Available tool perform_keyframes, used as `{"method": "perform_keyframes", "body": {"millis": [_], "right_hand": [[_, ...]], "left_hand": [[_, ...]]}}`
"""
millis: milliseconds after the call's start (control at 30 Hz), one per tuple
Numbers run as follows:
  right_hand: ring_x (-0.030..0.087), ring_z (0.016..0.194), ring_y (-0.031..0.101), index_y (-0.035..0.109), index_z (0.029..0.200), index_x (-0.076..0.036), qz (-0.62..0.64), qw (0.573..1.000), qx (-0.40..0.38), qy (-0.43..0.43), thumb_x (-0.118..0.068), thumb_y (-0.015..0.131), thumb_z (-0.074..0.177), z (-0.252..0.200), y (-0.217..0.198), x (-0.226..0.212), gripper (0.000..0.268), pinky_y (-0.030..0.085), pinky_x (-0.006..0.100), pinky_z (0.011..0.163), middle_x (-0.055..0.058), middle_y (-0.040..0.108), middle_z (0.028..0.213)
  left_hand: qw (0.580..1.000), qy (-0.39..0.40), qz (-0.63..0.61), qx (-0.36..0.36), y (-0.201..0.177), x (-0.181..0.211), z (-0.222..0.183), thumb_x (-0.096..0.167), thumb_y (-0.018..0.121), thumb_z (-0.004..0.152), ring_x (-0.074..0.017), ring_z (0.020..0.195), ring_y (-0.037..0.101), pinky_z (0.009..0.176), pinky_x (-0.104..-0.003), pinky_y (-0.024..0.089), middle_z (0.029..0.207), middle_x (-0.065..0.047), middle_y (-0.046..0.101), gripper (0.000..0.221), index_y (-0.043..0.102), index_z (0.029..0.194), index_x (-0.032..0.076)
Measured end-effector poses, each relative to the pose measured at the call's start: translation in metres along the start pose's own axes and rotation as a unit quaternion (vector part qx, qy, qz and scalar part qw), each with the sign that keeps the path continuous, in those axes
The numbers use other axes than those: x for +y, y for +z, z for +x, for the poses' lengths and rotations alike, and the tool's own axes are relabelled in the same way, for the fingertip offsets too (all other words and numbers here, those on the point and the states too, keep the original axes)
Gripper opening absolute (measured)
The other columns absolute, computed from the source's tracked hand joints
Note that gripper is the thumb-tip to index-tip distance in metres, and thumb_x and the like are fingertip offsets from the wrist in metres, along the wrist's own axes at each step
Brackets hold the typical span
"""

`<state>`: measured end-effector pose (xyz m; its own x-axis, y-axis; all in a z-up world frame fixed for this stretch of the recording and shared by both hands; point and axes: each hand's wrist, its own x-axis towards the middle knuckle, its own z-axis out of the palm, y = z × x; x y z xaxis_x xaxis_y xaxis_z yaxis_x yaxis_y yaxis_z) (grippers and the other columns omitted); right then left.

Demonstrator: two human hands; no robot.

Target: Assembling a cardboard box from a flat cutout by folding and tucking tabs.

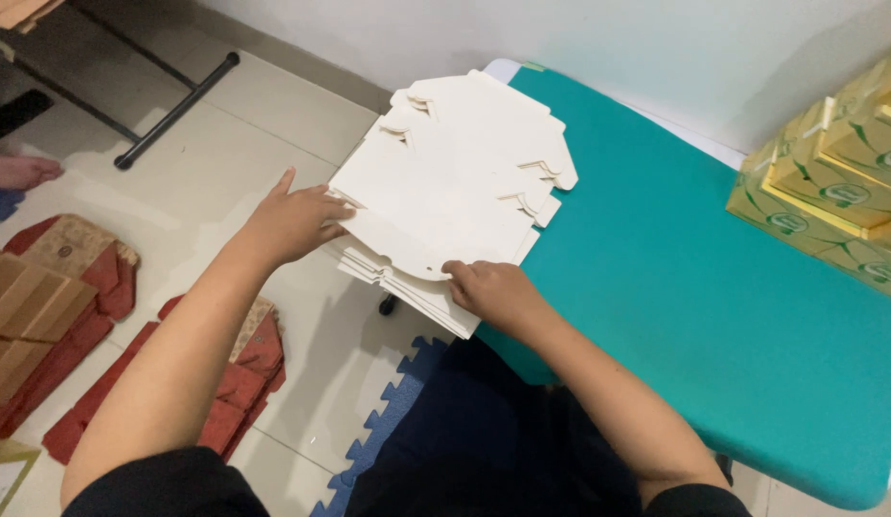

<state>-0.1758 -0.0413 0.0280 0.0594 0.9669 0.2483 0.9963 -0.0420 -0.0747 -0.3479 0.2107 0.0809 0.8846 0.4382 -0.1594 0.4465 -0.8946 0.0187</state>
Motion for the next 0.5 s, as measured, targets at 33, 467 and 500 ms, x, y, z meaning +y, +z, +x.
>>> {"method": "perform_keyframes", "body": {"millis": [33, 467, 500], "right_hand": [[0.020, 0.070, 0.066, 0.054, 0.112, -0.013, -0.005, 1.000, 0.002, 0.008, -0.025, 0.046, 0.095, 0.000, -0.010, -0.003, 0.022, 0.056, 0.032, 0.059, 0.005, 0.063, 0.069], [0.021, 0.118, 0.058, 0.066, 0.116, -0.012, -0.184, 0.933, 0.302, 0.070, -0.011, 0.065, 0.090, -0.001, -0.133, 0.003, 0.026, 0.038, 0.042, 0.106, 0.003, 0.067, 0.122], [0.022, 0.116, 0.061, 0.068, 0.113, -0.011, -0.192, 0.925, 0.319, 0.077, -0.010, 0.068, 0.090, -0.013, -0.149, 0.001, 0.023, 0.036, 0.043, 0.108, 0.005, 0.069, 0.119]], "left_hand": [[1.000, 0.009, 0.002, 0.003, -0.004, 0.001, -0.002, 0.037, 0.056, 0.090, -0.0170, 0.133, 0.044, 0.120, -0.046, 0.009, 0.133, 0.006, 0.059, 0.033, 0.065, 0.120, 0.027], [0.831, 0.140, 0.023, 0.537, -0.070, 0.060, -0.025, 0.011, 0.079, 0.092, -0.0139, 0.081, 0.069, 0.098, -0.039, 0.058, 0.096, 0.001, 0.075, 0.005, 0.074, 0.093, 0.013], [0.809, 0.152, -0.008, 0.568, -0.074, 0.074, -0.028, 0.004, 0.078, 0.094, -0.0173, 0.088, 0.071, 0.100, -0.044, 0.057, 0.099, -0.003, 0.075, 0.008, 0.073, 0.095, 0.010]]}}
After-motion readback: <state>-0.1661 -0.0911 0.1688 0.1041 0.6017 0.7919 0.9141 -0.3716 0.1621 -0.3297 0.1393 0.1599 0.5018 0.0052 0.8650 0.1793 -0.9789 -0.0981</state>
